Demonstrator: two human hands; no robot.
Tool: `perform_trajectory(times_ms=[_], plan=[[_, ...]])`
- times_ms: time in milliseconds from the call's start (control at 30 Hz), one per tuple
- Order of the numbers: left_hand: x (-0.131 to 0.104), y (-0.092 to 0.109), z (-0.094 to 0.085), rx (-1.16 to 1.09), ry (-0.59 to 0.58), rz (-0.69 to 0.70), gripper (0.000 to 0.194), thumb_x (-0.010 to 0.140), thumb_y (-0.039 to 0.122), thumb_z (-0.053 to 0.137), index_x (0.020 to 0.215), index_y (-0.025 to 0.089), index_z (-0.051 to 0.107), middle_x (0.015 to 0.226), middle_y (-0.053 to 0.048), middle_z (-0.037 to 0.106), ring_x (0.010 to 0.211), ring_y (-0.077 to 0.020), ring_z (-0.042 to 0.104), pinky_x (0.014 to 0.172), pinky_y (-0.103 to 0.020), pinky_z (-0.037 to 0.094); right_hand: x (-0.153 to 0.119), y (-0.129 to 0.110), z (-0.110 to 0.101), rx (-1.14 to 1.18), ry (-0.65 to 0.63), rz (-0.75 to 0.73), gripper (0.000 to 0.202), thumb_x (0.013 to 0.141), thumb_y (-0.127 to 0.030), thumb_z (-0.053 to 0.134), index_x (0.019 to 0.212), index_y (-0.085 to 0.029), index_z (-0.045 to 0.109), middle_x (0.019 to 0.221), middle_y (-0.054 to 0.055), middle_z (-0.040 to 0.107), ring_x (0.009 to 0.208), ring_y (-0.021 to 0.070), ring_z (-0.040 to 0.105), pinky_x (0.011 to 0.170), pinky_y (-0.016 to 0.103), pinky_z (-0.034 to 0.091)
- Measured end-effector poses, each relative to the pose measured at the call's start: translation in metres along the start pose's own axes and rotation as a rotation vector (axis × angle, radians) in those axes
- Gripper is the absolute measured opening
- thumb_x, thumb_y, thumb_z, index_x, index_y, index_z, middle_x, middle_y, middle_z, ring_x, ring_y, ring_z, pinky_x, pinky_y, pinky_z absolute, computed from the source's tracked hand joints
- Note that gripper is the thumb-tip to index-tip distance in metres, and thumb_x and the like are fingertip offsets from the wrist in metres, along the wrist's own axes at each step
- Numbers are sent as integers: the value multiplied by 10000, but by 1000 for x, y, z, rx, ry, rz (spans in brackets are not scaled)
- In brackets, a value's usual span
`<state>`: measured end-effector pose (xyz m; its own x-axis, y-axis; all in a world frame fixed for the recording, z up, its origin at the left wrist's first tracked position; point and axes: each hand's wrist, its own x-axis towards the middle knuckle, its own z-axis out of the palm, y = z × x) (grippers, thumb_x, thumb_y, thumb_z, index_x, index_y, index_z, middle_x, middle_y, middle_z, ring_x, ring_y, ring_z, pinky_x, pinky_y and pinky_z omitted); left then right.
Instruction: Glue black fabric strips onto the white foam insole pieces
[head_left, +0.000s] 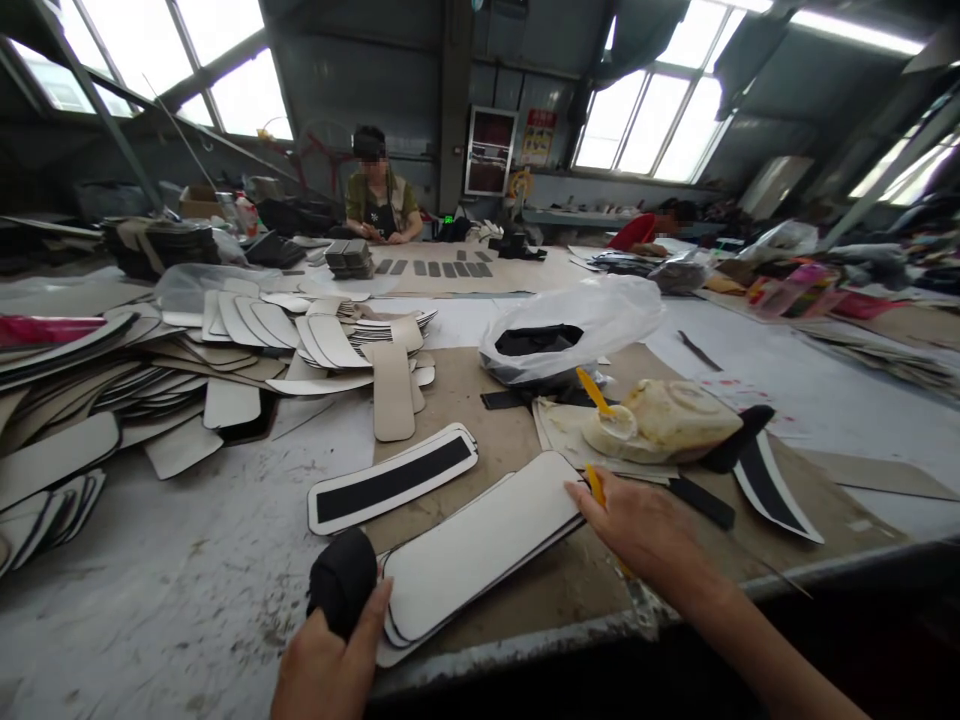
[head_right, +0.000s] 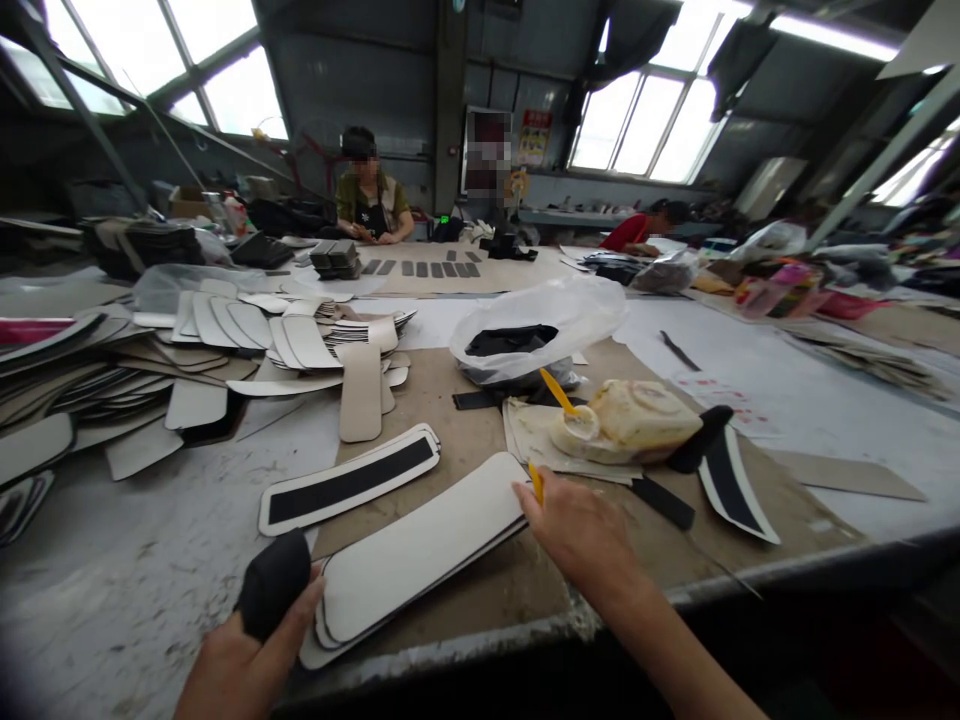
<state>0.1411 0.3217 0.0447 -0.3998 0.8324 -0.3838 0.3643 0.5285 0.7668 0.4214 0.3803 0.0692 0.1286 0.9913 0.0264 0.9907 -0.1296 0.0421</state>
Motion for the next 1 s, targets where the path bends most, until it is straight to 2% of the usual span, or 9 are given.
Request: perform_trajectory(times_ms=[133,233,333,400,500,600,733,867,1000], plan=[[-7,-2,-2,-171,123,-72,464,601,460,655,958,163,640,932,-111,673,1022,-330,550,917,-404,366,-10,-10,4,-68,7,-74,346,897,-378,324,890,-150,583,729,175,675,663,311,653,554,370,432],[-8,-9,-2,-184,151,-79,502,555,463,702,923,134,612,968,-155,651,1030,-343,537,931,-425,353,-12,-11,10,-65,-1,-109,352,897,-374,317,891,-150,588,699,172,670,636,320,647,525,378,426],[-5,-16,-2,-126,153,-56,514,537,492,701,864,112,587,946,-193,646,997,-365,550,899,-441,377,-12,-2,3,1,-9,-142,354,887,-384,326,899,-159,600,661,144,656,601,296,634,527,370,421],[-4,-18,-2,-97,149,-50,469,556,491,677,820,116,579,877,-179,661,938,-361,578,851,-435,411,-14,7,-11,124,44,-123,378,874,-422,329,859,-166,606,637,119,635,544,256,601,506,350,414],[-4,-18,-3,-75,105,-51,404,580,474,647,775,130,566,796,-155,666,862,-336,604,799,-417,439,-23,10,-35,602,109,-29,424,852,-532,336,811,-192,586,656,64,607,475,164,531,468,290,420],[-5,-20,-4,-53,119,-50,402,601,498,621,767,138,550,823,-169,652,867,-326,594,819,-424,424,-35,-12,-44,1172,-13,-67,423,830,-578,385,841,-199,571,688,23,588,525,130,544,512,247,460],[-6,-26,-4,-93,82,-22,438,647,514,562,844,123,544,972,-199,622,1002,-318,549,896,-422,389,-47,-61,-28,1539,-269,-106,337,806,-512,510,864,-185,572,685,8,599,621,134,583,626,250,475],[-5,-27,-5,-116,-3,-44,454,663,479,554,918,103,544,1043,-199,615,1047,-294,540,939,-389,376,-51,-93,-7,1585,-400,-26,276,756,-452,608,798,-183,562,622,-12,592,581,127,572,596,240,465],[-3,-29,-2,-198,20,-39,458,662,451,557,939,87,559,1026,-187,636,1033,-290,557,954,-383,376,-49,-89,3,1431,-331,-44,267,742,-453,611,766,-191,559,595,-18,574,555,141,569,559,251,470]])
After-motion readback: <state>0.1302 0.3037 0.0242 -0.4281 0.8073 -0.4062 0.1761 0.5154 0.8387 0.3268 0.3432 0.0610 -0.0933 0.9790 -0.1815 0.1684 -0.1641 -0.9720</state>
